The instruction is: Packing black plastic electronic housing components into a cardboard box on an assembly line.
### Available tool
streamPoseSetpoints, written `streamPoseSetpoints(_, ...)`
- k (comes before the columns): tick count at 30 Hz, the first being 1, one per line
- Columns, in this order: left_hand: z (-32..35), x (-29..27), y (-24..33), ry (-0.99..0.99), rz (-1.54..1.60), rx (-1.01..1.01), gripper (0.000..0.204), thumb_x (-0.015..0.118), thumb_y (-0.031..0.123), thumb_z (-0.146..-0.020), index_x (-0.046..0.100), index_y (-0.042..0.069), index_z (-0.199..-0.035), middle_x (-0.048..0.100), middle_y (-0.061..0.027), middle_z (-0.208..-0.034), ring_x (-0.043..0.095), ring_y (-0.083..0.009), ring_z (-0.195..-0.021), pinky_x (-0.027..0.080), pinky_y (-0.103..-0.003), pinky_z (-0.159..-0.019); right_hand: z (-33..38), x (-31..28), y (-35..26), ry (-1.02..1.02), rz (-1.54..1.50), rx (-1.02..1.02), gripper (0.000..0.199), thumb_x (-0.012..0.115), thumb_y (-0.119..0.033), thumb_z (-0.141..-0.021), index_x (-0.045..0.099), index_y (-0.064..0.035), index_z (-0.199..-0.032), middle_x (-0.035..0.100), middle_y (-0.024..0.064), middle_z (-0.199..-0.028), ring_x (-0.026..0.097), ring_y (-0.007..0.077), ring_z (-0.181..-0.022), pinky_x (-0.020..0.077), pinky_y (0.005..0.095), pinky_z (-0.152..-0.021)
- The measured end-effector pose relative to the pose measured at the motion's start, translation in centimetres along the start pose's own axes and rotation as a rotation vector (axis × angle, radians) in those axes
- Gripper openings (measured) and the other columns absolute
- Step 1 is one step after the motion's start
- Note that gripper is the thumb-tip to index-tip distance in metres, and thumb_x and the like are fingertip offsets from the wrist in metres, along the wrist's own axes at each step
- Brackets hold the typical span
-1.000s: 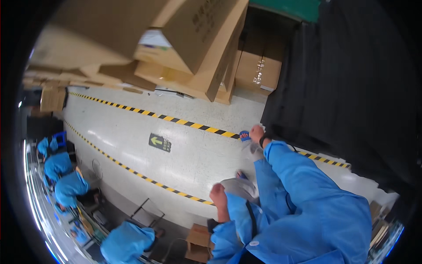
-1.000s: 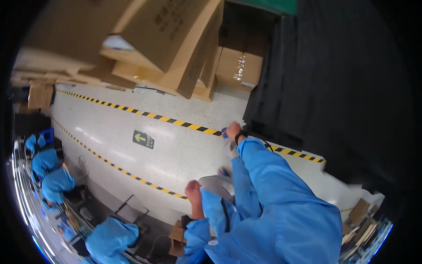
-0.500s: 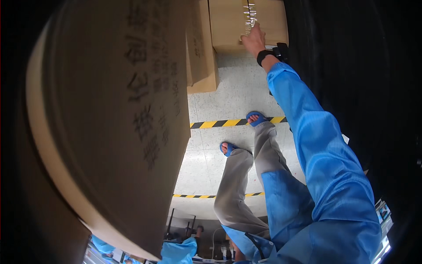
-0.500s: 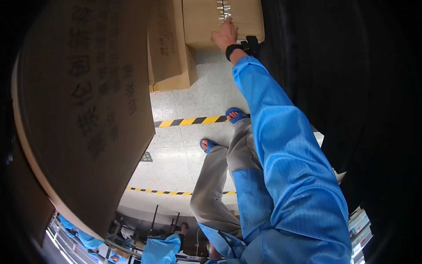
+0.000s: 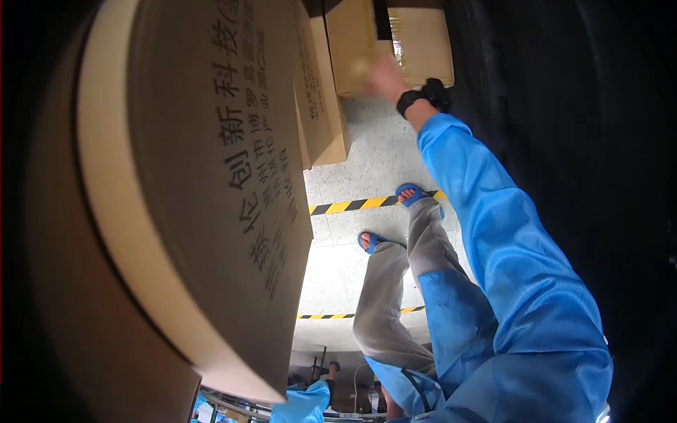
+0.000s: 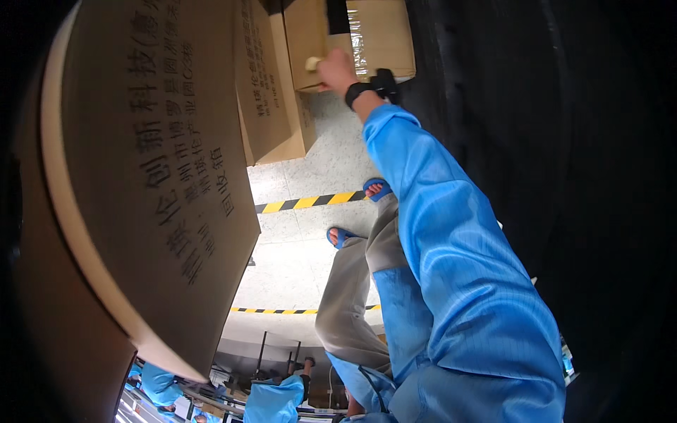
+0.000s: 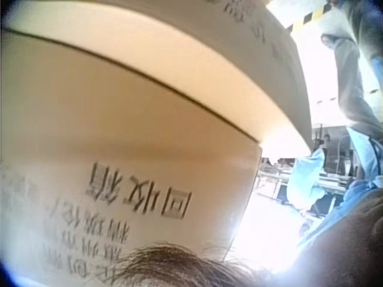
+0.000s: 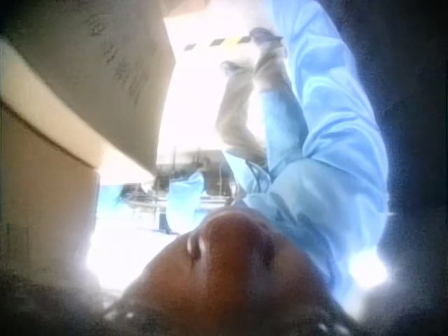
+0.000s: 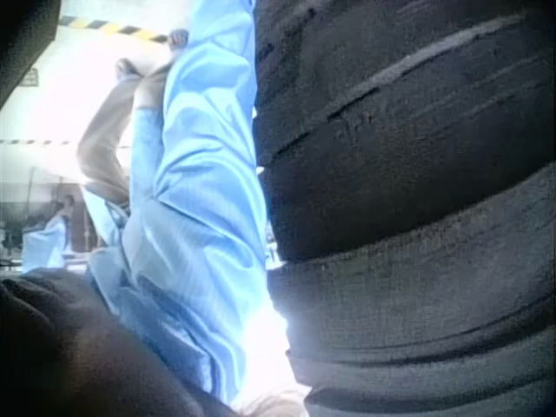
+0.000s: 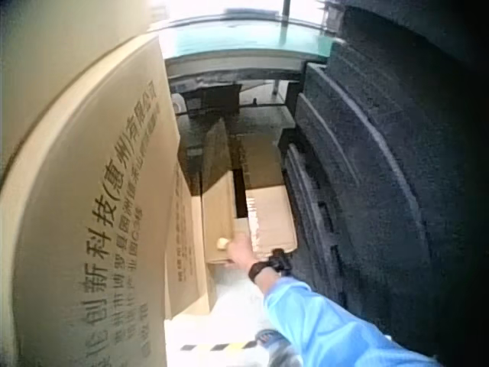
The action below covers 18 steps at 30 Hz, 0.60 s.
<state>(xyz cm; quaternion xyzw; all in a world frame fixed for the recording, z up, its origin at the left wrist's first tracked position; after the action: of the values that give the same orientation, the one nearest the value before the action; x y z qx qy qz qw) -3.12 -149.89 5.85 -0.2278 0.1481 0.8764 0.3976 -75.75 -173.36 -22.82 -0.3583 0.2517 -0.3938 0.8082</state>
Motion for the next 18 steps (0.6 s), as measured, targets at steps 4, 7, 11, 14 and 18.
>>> streamPoseSetpoints(4,4.5,3.0,-1.5,-0.096,-0.019,0.087,0.018,0.064,0.012,-0.089,0.073,-0.003,-0.090,0.071,-0.0061,-0.077,0.063,-0.0113,-0.072,0.052,-0.033,-0.065,6.9,6.0,-3.1,0.189,0.529,-0.287,0.017,0.065,-0.009,-0.078,0.066,0.0067,-0.085,0.067,0.0342,-0.094,0.067,0.0483,-0.095,0.0559,0.0522,-0.084)
streamPoseSetpoints(7,5.7,4.5,-1.6,-0.171,-0.022,0.169,0.017,0.064,0.012,-0.089,0.073,-0.003,-0.090,0.071,-0.0058,-0.076,0.063,-0.0110,-0.072,0.052,-0.033,-0.065,11.0,5.6,-2.5,0.185,0.507,-0.225,0.018,0.065,-0.011,-0.080,0.067,0.0052,-0.089,0.067,0.0331,-0.102,0.066,0.0484,-0.101,0.0528,0.0536,-0.091)
streamPoseSetpoints(11,5.7,3.4,-1.6,-0.207,-0.031,0.239,0.017,0.064,0.011,-0.089,0.073,-0.003,-0.089,0.071,-0.0053,-0.076,0.063,-0.0107,-0.072,0.052,-0.033,-0.064,16.1,6.0,-3.1,0.166,0.526,-0.162,0.020,0.065,-0.011,-0.081,0.068,0.0043,-0.093,0.066,0.0316,-0.106,0.065,0.0479,-0.103,0.0530,0.0536,-0.090)
streamPoseSetpoints(14,4.4,1.4,-2.3,-0.212,-0.050,0.284,0.017,0.063,0.011,-0.090,0.072,-0.003,-0.089,0.070,-0.0049,-0.076,0.062,-0.0104,-0.072,0.051,-0.032,-0.063,19.3,6.4,-4.0,0.224,0.537,-0.189,0.021,0.067,-0.011,-0.080,0.070,0.0032,-0.095,0.067,0.0301,-0.106,0.066,0.0470,-0.102,0.0539,0.0522,-0.090)
streamPoseSetpoints(18,1.6,-2.9,-5.1,-0.191,-0.109,0.304,0.016,0.063,0.011,-0.090,0.072,-0.003,-0.089,0.070,-0.0044,-0.075,0.062,-0.0100,-0.071,0.051,-0.032,-0.062,21.2,6.9,-4.7,0.241,0.529,-0.193,0.019,0.060,-0.009,-0.081,0.064,0.0048,-0.093,0.065,0.0314,-0.104,0.064,0.0483,-0.101,0.0503,0.0544,-0.092)
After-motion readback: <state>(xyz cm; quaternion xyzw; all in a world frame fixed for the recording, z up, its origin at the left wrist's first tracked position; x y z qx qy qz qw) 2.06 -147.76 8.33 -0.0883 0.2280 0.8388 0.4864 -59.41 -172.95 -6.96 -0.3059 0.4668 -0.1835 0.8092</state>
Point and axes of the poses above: each hand's wrist, its own z-axis away from the middle knuckle, its own x-axis out of the palm, y = z × x, the point moved 3 cm from there along -z, towards the middle knuckle
